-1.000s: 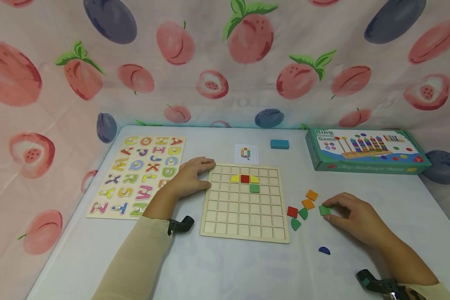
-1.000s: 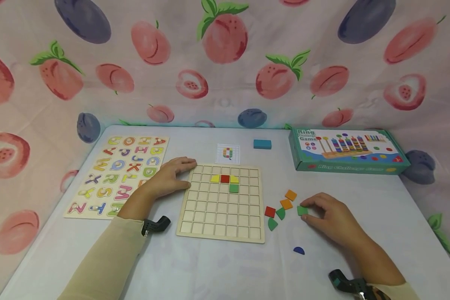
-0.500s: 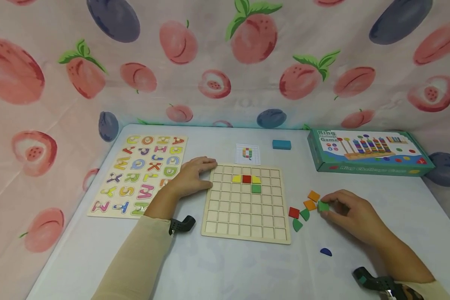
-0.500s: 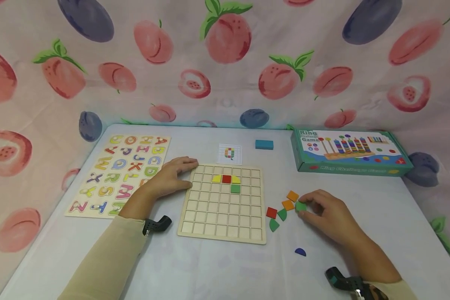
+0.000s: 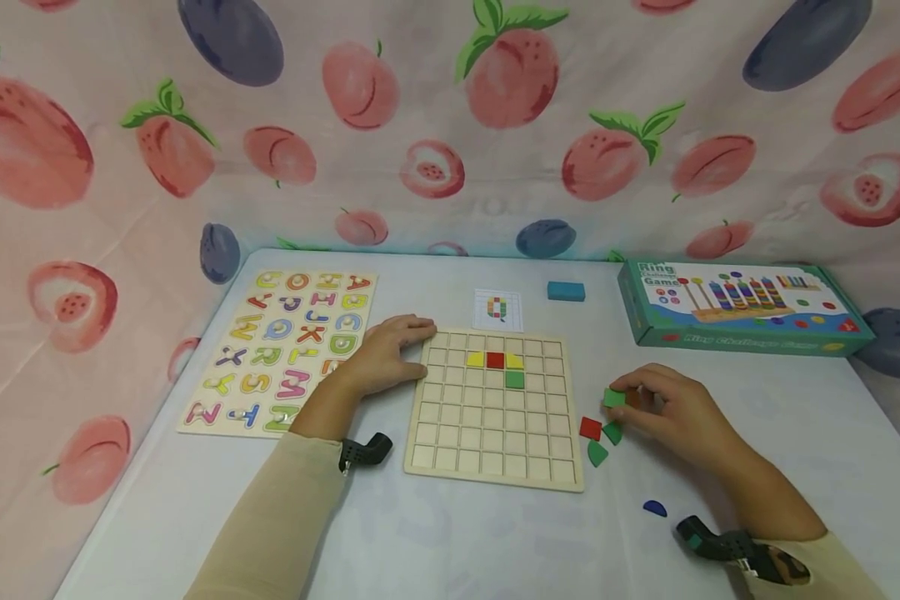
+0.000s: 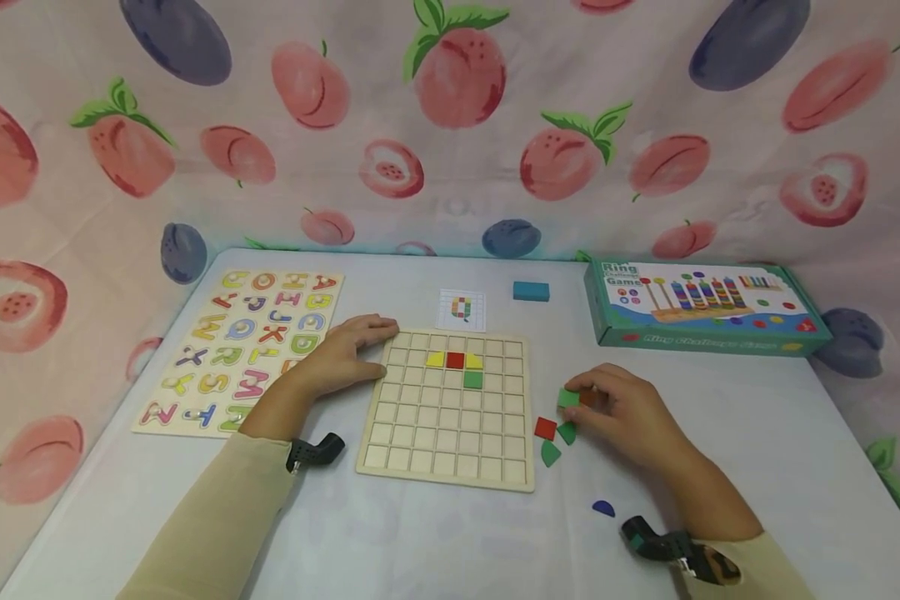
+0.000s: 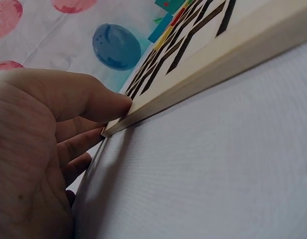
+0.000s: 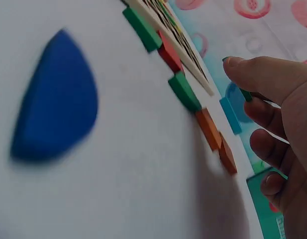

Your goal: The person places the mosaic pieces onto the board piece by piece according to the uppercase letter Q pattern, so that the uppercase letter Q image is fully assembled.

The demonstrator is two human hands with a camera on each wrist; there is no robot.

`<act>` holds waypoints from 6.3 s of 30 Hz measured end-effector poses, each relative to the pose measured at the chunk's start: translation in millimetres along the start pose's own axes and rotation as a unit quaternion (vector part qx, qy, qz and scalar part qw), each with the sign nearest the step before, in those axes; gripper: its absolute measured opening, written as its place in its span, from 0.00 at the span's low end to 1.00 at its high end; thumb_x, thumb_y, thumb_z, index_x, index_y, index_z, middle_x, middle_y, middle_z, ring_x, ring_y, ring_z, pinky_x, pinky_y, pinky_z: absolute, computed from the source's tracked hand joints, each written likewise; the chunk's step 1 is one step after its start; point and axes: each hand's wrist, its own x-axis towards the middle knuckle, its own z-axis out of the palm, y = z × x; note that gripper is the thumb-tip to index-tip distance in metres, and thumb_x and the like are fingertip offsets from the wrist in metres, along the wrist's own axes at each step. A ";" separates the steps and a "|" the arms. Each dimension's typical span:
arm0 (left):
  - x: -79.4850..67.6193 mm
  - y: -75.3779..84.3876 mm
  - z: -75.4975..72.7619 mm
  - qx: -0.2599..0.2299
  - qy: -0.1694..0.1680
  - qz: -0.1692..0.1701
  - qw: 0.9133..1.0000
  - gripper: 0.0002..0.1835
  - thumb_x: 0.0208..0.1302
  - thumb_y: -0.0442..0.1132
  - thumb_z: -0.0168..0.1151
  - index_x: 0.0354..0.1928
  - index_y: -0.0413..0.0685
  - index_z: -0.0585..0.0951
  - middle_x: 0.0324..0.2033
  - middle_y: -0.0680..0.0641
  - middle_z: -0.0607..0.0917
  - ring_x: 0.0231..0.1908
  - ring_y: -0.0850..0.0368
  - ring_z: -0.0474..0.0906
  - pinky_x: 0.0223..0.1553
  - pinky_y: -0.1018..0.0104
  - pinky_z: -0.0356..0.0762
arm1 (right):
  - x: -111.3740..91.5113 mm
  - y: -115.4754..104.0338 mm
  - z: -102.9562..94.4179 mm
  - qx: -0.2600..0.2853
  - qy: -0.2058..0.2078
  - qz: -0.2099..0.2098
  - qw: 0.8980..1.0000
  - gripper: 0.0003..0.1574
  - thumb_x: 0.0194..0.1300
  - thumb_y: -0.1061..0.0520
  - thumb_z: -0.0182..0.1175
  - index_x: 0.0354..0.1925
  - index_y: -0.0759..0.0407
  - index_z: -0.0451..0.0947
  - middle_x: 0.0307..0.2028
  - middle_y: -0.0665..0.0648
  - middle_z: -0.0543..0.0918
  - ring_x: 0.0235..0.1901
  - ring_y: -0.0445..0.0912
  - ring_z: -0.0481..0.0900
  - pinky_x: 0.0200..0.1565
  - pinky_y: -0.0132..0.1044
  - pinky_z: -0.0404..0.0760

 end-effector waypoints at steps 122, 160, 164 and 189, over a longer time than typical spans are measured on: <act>-1.6 1.3 2.9 -0.005 0.007 -0.006 1.000 0.40 0.60 0.39 0.73 0.76 0.47 0.76 0.76 0.49 0.73 0.80 0.48 0.58 0.80 0.43 0.46 | -7.4 8.5 -6.0 -0.037 -0.019 0.139 0.989 0.22 0.68 0.55 0.73 0.58 0.57 0.85 0.56 0.61 0.83 0.52 0.57 0.80 0.53 0.55 0.84; -3.9 4.7 1.7 -0.002 0.006 -0.009 1.000 0.39 0.60 0.39 0.73 0.76 0.48 0.76 0.77 0.50 0.73 0.81 0.48 0.57 0.80 0.43 0.45 | -10.2 13.2 1.6 -0.061 -0.013 0.154 0.986 0.21 0.65 0.56 0.76 0.55 0.59 0.88 0.50 0.60 0.85 0.40 0.50 0.75 0.39 0.39 0.77; -3.7 4.3 1.5 -0.005 0.004 -0.009 1.000 0.39 0.60 0.39 0.73 0.76 0.48 0.76 0.77 0.50 0.72 0.81 0.48 0.56 0.80 0.43 0.45 | -9.3 10.8 2.4 -0.062 -0.011 0.160 0.985 0.20 0.65 0.57 0.74 0.54 0.59 0.87 0.47 0.59 0.85 0.39 0.50 0.75 0.38 0.39 0.77; -2.6 3.6 0.8 -0.002 0.002 -0.011 1.000 0.40 0.60 0.39 0.73 0.77 0.48 0.75 0.77 0.50 0.72 0.81 0.48 0.56 0.80 0.44 0.45 | 40.4 -30.0 19.3 0.021 -0.042 0.120 0.992 0.19 0.65 0.57 0.73 0.54 0.56 0.86 0.41 0.54 0.83 0.36 0.50 0.74 0.29 0.35 0.76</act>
